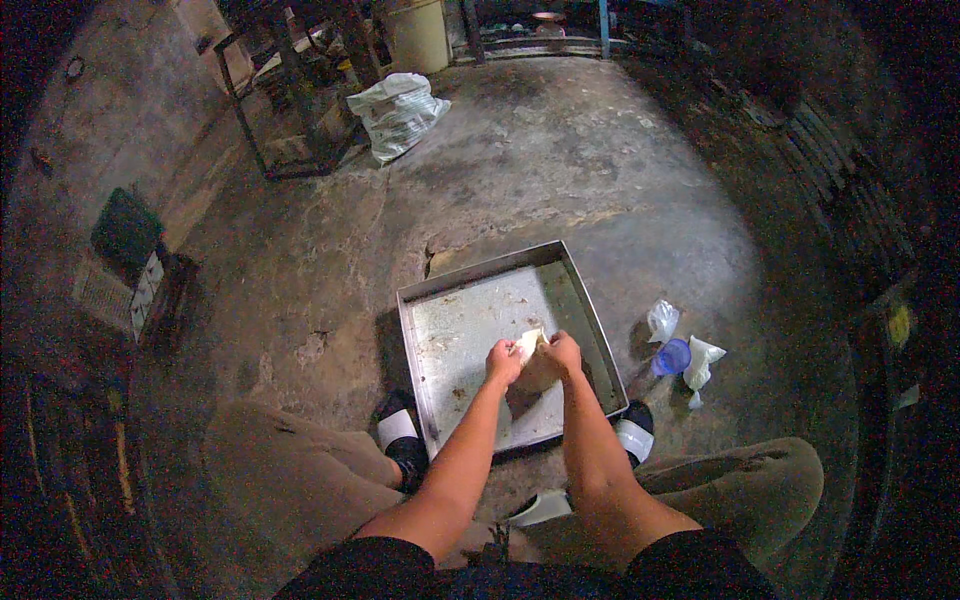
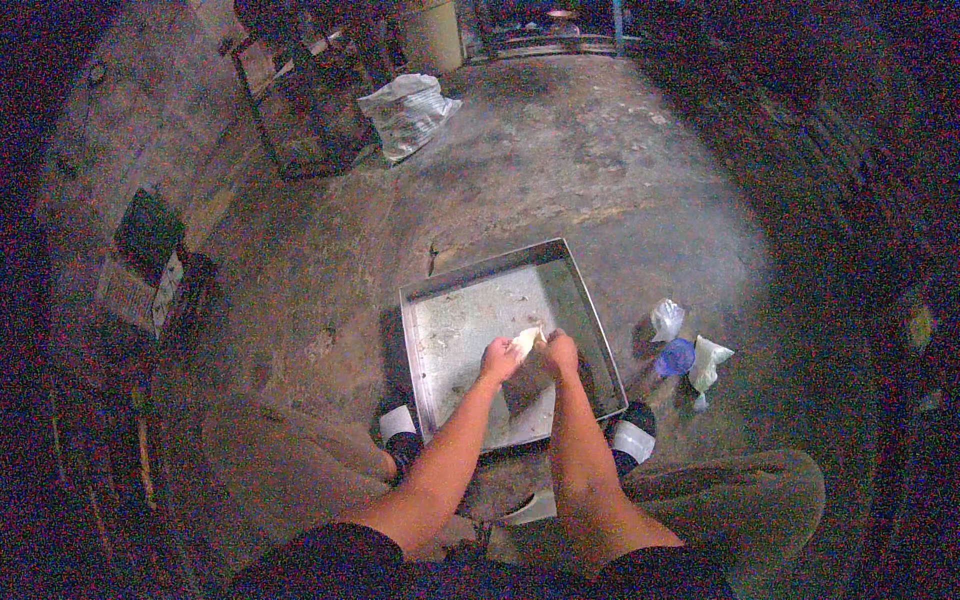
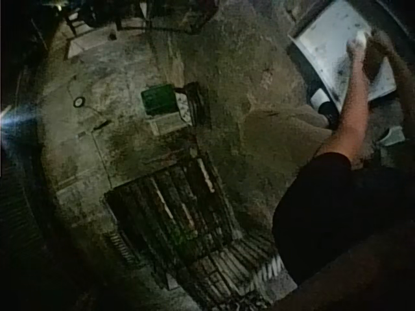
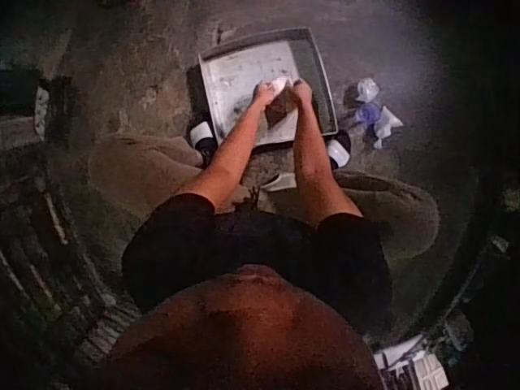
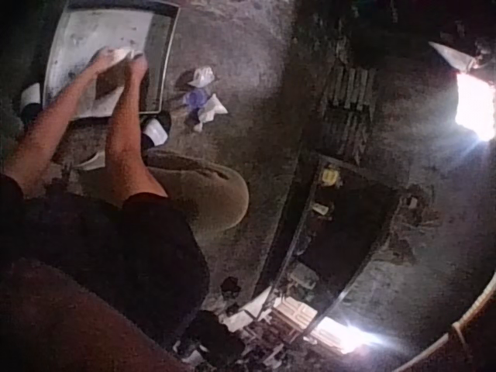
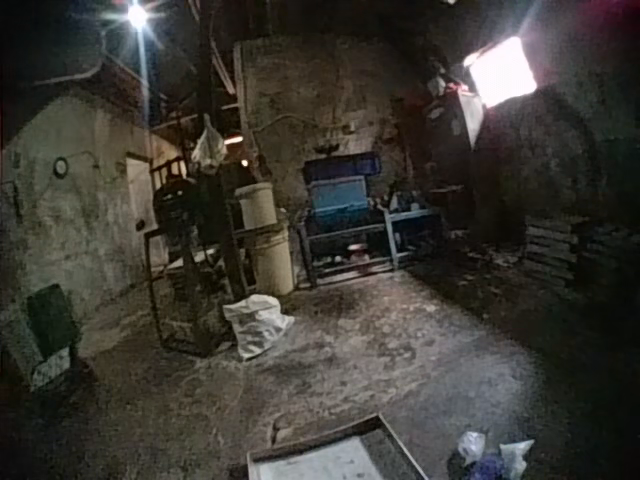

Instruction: The person kneads a piece of dough by hand inside a metal tray, repeatedly pressing, folding, and rolling it.

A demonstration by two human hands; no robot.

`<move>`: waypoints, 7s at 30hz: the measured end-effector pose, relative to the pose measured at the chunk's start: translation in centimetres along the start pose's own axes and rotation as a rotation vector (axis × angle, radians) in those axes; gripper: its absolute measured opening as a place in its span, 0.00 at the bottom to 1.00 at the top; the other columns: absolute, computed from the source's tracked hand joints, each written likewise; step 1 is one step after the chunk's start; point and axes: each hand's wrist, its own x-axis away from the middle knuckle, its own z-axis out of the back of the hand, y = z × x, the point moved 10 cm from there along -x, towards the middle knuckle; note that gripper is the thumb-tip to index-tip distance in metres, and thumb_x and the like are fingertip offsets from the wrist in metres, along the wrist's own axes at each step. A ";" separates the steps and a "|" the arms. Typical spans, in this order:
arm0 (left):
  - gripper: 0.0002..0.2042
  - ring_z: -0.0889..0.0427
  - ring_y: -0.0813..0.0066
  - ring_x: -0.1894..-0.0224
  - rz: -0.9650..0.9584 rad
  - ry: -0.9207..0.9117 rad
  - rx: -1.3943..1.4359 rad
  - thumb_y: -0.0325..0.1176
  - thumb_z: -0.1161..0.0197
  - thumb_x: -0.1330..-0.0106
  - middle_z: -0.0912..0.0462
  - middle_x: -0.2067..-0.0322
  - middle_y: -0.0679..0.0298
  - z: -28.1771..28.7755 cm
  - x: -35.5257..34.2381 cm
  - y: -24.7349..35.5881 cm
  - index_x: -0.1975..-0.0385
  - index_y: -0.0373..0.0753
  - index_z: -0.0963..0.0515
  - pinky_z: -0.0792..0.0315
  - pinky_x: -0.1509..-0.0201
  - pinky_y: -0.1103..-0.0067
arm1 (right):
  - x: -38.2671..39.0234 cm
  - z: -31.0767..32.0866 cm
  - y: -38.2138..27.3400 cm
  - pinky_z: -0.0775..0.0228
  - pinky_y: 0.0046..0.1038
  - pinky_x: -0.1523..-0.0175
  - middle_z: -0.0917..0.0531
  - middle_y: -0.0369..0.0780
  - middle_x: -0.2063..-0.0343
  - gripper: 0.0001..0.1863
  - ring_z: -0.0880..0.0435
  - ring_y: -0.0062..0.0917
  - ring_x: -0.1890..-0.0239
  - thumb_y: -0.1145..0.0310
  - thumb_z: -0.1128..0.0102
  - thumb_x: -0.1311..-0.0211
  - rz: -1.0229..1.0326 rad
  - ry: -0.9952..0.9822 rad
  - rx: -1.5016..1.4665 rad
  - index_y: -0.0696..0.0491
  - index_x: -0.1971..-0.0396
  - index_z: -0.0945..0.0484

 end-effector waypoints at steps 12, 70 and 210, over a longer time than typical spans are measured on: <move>0.17 0.20 0.68 0.53 -0.026 -0.155 0.753 0.40 0.47 0.31 0.22 0.53 0.61 3.9 -1.7 4.2 0.48 0.36 0.31 0.26 0.48 0.71 | 4.1 -3.2 -7.7 0.27 0.37 0.56 0.19 0.43 0.62 0.26 0.19 0.33 0.62 0.45 0.44 0.41 -0.310 -0.668 -0.899 0.50 0.54 0.24; 0.15 0.21 0.77 0.72 -0.042 -0.493 -0.150 0.26 0.40 0.42 0.19 0.67 0.63 0.7 2.5 7.6 0.54 0.38 0.26 0.28 0.71 0.77 | 2.0 1.3 -11.1 0.30 0.23 0.62 0.18 0.38 0.67 0.17 0.22 0.21 0.66 0.69 0.36 0.44 0.176 -0.730 -0.303 0.54 0.54 0.23; 0.21 0.25 0.64 0.56 -0.326 0.083 -0.026 0.49 0.45 0.34 0.24 0.61 0.55 3.8 4.5 22.1 0.59 0.34 0.28 0.32 0.49 0.72 | 2.2 9.2 -16.6 0.34 0.29 0.75 0.24 0.37 0.85 0.40 0.26 0.23 0.83 0.31 0.68 0.37 -0.016 0.152 -0.834 0.54 0.84 0.25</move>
